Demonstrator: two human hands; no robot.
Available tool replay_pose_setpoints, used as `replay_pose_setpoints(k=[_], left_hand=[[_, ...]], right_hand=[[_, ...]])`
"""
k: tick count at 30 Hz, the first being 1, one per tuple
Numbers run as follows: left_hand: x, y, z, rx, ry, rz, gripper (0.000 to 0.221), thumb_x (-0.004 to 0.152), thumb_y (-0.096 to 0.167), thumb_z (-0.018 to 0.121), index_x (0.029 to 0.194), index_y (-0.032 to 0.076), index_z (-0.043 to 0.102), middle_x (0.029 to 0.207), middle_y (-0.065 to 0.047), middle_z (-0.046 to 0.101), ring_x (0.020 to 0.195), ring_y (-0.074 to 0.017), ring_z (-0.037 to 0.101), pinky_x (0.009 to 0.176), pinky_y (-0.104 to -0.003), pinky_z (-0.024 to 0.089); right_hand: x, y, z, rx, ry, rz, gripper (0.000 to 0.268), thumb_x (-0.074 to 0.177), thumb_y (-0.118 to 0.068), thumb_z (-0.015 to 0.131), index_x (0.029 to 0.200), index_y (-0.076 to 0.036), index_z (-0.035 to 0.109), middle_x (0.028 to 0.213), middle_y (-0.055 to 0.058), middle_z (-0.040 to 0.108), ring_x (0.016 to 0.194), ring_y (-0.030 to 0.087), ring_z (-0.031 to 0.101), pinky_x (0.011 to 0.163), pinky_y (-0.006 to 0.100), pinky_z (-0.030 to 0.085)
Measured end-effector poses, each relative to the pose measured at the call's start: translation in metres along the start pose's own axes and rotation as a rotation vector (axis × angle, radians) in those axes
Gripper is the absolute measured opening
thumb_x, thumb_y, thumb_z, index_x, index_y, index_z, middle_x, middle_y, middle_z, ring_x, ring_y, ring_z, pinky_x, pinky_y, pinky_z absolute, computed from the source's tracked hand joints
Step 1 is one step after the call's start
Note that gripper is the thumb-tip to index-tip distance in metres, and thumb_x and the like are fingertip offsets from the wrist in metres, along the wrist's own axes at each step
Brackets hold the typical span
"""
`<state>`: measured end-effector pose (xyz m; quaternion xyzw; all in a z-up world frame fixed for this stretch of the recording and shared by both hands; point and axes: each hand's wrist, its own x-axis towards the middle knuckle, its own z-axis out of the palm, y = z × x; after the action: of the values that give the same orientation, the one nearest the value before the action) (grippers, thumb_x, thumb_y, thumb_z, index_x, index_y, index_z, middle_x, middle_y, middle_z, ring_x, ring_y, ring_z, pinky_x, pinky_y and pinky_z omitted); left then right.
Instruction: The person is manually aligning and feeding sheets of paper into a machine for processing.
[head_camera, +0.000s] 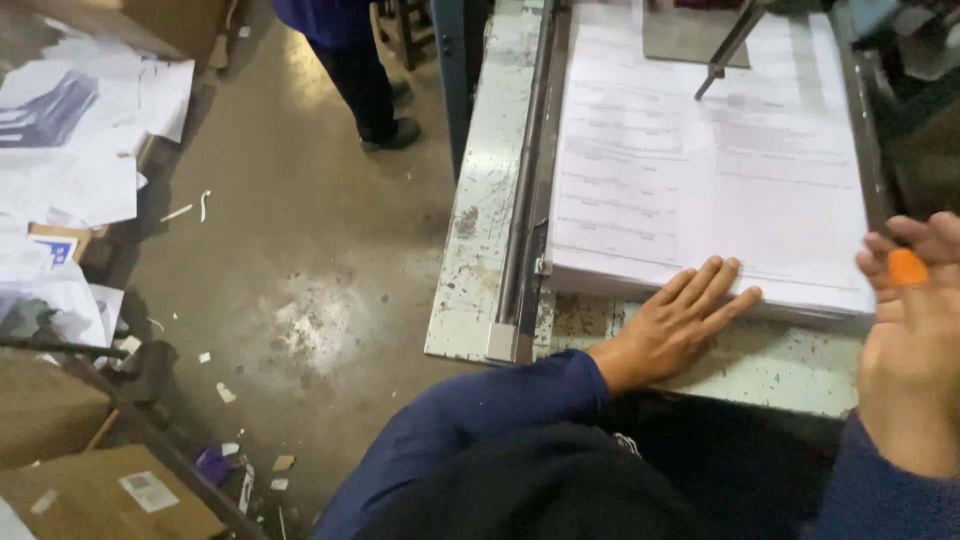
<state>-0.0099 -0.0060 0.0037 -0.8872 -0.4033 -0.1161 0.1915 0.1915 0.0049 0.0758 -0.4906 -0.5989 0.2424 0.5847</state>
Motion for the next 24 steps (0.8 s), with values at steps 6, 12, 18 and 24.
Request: replay_pose_setpoints(k=[6,12,18,24], left_hand=[[0.001,0.013,0.023,-0.128,0.259,-0.101,0.065,0.091,0.011,0.052,0.151,0.022,0.028,0.158,-0.010,0.037,0.150,-0.0222,0.041,0.122,-0.032,0.036],[0.008,0.009,-0.002,0.201,-0.060,-0.032,0.063,0.110,0.065,0.035,0.154,0.027,0.008,0.161,-0.009,0.017,0.150,-0.0250,0.022,0.121,-0.035,0.025],[0.024,0.004,0.053,-0.217,0.311,0.001,0.042,0.098,0.020,0.047,0.140,0.020,0.042,0.145,-0.014,0.049,0.131,-0.0286,0.055,0.094,-0.036,0.050],[0.024,-0.005,0.050,-0.442,0.315,0.011,0.030,0.099,0.015,0.045,0.128,0.007,0.052,0.145,-0.010,0.051,0.132,-0.0287,0.056,0.090,-0.037,0.048]], right_hand=[[-0.013,-0.092,0.039,-0.089,-0.251,0.276,0.033,0.098,0.005,0.039,0.130,0.005,0.046,0.128,0.021,0.055,0.116,0.033,0.057,0.101,0.040,0.048],[-0.060,-0.071,0.077,-0.167,-0.536,0.055,0.035,0.079,-0.008,0.069,0.114,-0.004,0.068,0.116,0.009,0.070,0.113,0.019,0.063,0.104,0.033,0.047],[-0.030,0.007,0.053,-0.575,0.043,-0.673,0.030,0.110,-0.012,0.049,0.106,0.009,0.069,0.101,0.021,0.070,0.093,0.039,0.063,0.095,0.048,0.048],[-0.016,0.075,0.046,-0.875,0.080,-0.659,0.044,0.109,-0.038,0.042,0.087,-0.009,0.068,0.091,0.007,0.066,0.084,0.028,0.057,0.082,0.041,0.036]])
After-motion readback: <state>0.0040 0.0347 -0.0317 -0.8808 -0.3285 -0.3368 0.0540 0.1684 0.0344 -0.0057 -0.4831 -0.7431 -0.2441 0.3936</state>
